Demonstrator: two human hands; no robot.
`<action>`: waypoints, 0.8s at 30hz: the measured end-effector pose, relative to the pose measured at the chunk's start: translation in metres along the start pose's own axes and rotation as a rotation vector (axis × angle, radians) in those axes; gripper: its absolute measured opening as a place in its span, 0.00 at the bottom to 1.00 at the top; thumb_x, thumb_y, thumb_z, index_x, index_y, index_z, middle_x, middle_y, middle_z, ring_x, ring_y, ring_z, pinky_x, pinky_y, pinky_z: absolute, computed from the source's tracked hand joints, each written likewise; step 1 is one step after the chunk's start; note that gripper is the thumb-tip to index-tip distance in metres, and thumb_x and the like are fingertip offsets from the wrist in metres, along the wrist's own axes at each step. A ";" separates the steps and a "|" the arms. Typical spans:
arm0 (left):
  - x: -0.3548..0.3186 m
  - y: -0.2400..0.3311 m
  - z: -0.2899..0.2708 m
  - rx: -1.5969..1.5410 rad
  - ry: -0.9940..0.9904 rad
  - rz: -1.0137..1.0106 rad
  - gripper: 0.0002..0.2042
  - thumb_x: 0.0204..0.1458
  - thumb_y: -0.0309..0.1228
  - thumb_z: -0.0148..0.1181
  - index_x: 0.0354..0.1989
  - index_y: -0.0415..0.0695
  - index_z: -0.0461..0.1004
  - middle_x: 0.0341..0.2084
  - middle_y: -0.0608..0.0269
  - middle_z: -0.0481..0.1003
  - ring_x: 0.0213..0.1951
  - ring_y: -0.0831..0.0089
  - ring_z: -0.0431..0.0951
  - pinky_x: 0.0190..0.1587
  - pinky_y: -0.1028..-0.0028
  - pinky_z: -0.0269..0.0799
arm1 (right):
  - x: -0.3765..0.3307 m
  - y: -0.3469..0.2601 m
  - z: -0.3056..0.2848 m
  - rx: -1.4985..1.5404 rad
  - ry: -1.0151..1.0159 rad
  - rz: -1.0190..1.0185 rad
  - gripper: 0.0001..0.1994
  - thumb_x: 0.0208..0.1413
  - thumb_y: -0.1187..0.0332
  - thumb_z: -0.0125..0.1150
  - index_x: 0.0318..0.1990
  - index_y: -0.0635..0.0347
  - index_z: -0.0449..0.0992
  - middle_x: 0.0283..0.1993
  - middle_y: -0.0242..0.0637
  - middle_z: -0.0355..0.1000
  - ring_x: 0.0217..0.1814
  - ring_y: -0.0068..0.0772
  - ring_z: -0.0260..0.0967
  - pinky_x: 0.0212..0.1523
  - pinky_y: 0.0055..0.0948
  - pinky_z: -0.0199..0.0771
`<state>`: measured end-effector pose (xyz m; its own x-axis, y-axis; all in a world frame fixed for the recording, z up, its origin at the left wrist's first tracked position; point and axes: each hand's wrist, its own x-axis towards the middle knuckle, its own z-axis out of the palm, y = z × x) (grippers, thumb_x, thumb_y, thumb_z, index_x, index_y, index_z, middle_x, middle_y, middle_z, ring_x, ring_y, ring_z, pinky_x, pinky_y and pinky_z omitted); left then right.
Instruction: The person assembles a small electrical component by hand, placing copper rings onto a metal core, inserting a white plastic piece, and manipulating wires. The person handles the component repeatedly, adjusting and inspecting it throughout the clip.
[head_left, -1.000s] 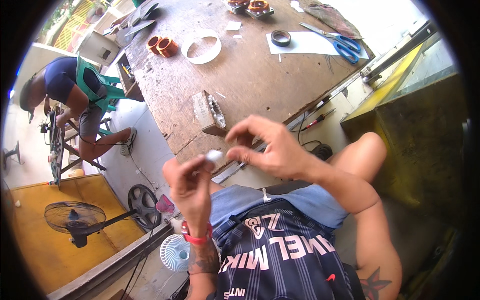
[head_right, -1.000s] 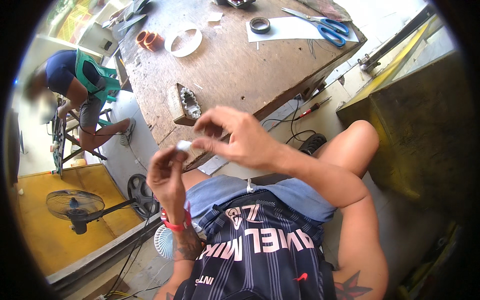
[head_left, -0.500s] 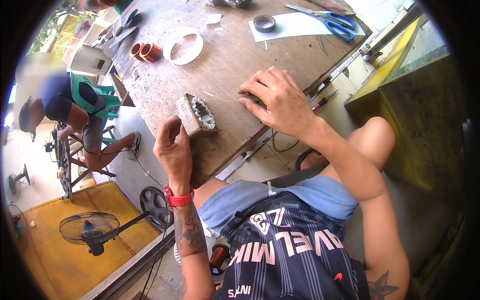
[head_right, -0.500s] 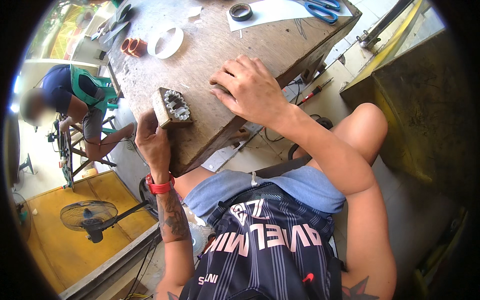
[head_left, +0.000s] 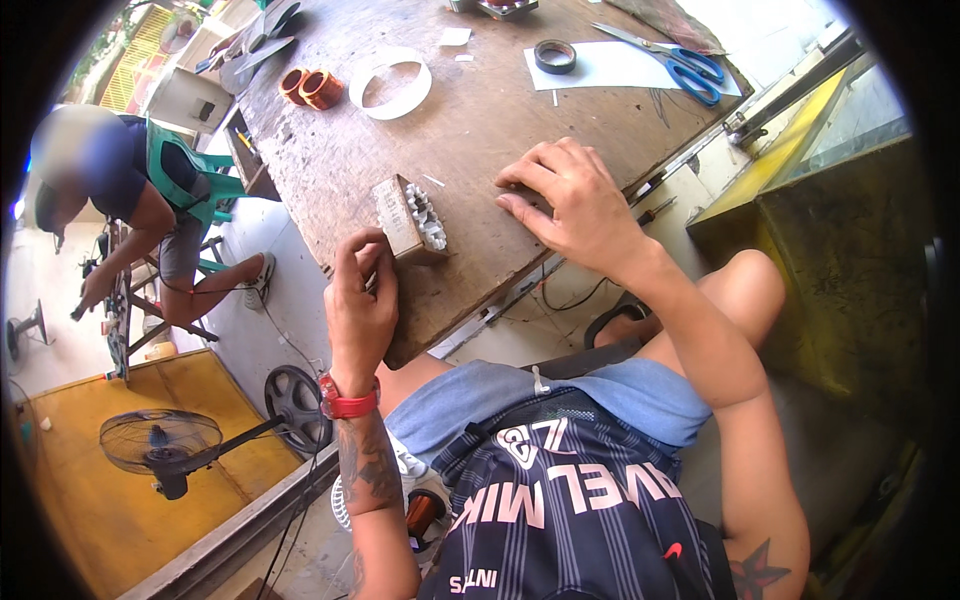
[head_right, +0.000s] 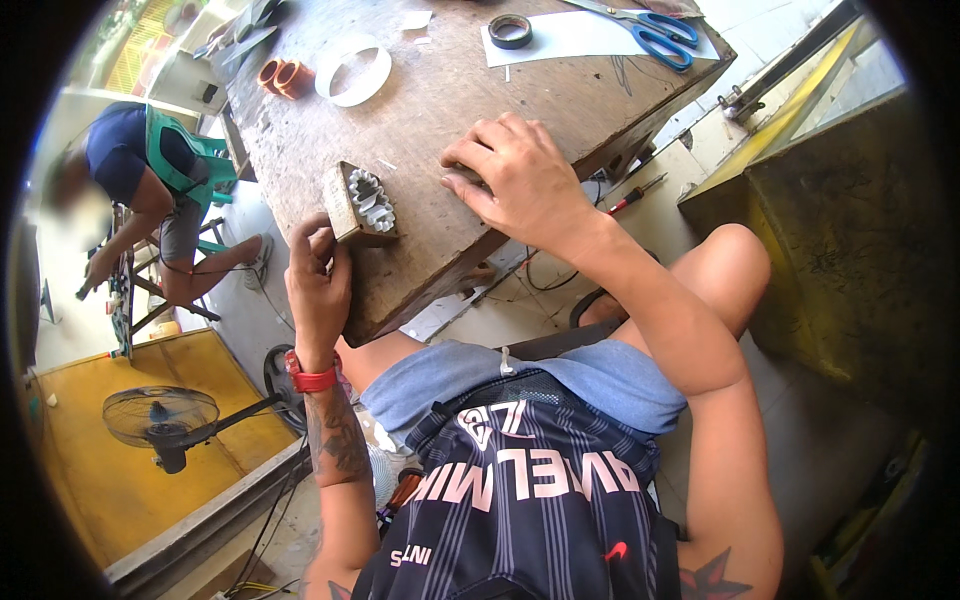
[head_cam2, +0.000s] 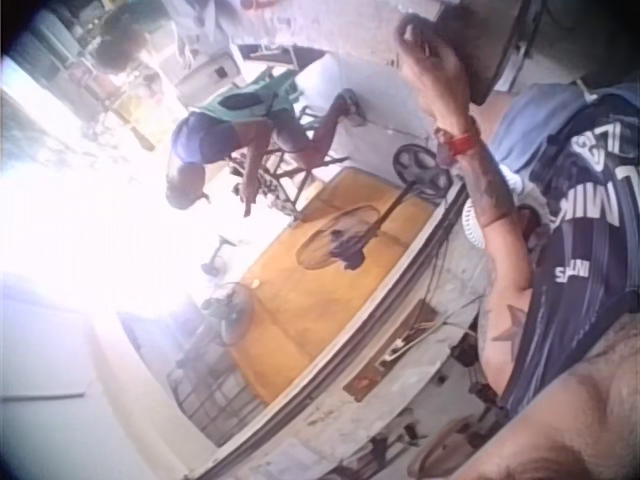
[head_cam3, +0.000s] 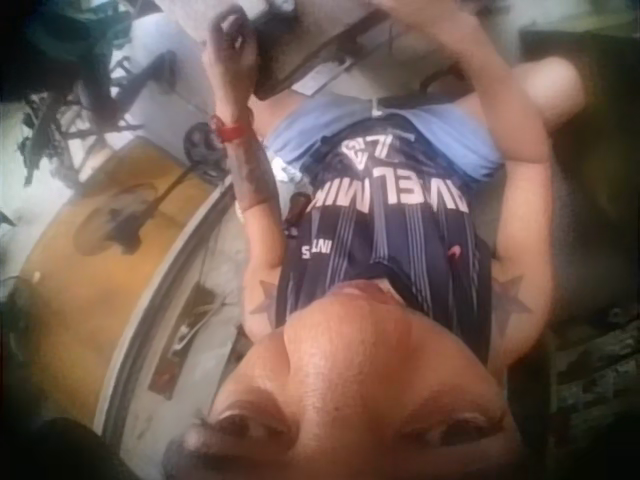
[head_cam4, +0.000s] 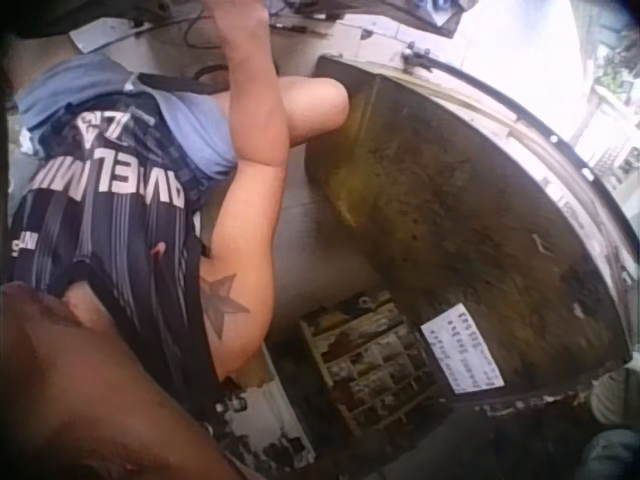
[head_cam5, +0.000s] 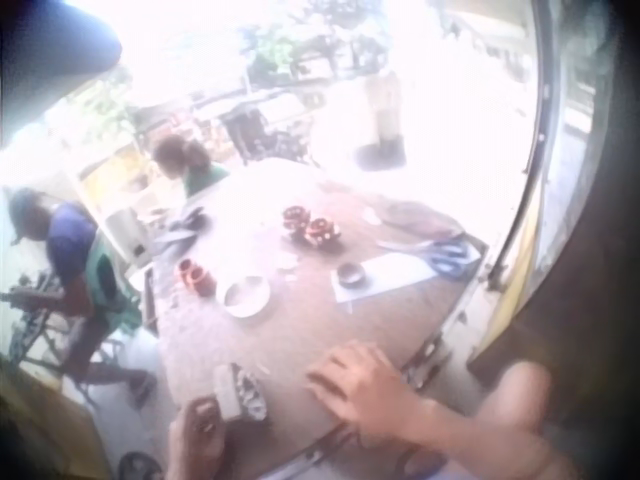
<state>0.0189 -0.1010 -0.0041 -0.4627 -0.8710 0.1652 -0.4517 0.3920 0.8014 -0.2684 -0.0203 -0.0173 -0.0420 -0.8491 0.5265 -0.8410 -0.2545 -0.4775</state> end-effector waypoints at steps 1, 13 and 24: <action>0.000 0.002 -0.003 -0.043 -0.066 -0.080 0.31 0.57 0.19 0.66 0.70 0.44 0.65 0.54 0.46 0.82 0.59 0.58 0.82 0.58 0.65 0.78 | 0.000 0.000 -0.001 0.019 -0.016 0.008 0.10 0.60 0.62 0.70 0.46 0.53 0.83 0.44 0.34 0.76 0.50 0.40 0.71 0.56 0.38 0.69; 0.027 0.002 -0.020 0.026 -0.156 0.183 0.50 0.40 0.34 0.86 0.73 0.47 0.59 0.68 0.50 0.68 0.70 0.55 0.69 0.73 0.52 0.65 | 0.079 0.011 0.010 -0.100 -0.206 0.022 0.16 0.66 0.59 0.62 0.58 0.51 0.78 0.49 0.44 0.79 0.51 0.48 0.79 0.56 0.46 0.77; 0.089 -0.013 -0.094 0.001 0.091 0.243 0.15 0.64 0.35 0.64 0.55 0.41 0.79 0.56 0.49 0.78 0.56 0.64 0.79 0.57 0.67 0.73 | 0.138 0.030 0.066 -0.266 -0.126 0.025 0.12 0.68 0.58 0.58 0.50 0.53 0.79 0.47 0.45 0.80 0.52 0.50 0.79 0.55 0.51 0.76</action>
<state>0.0553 -0.2117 0.0543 -0.4871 -0.7741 0.4044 -0.3361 0.5935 0.7313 -0.2642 -0.1753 -0.0058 -0.0112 -0.9085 0.4177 -0.9530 -0.1167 -0.2795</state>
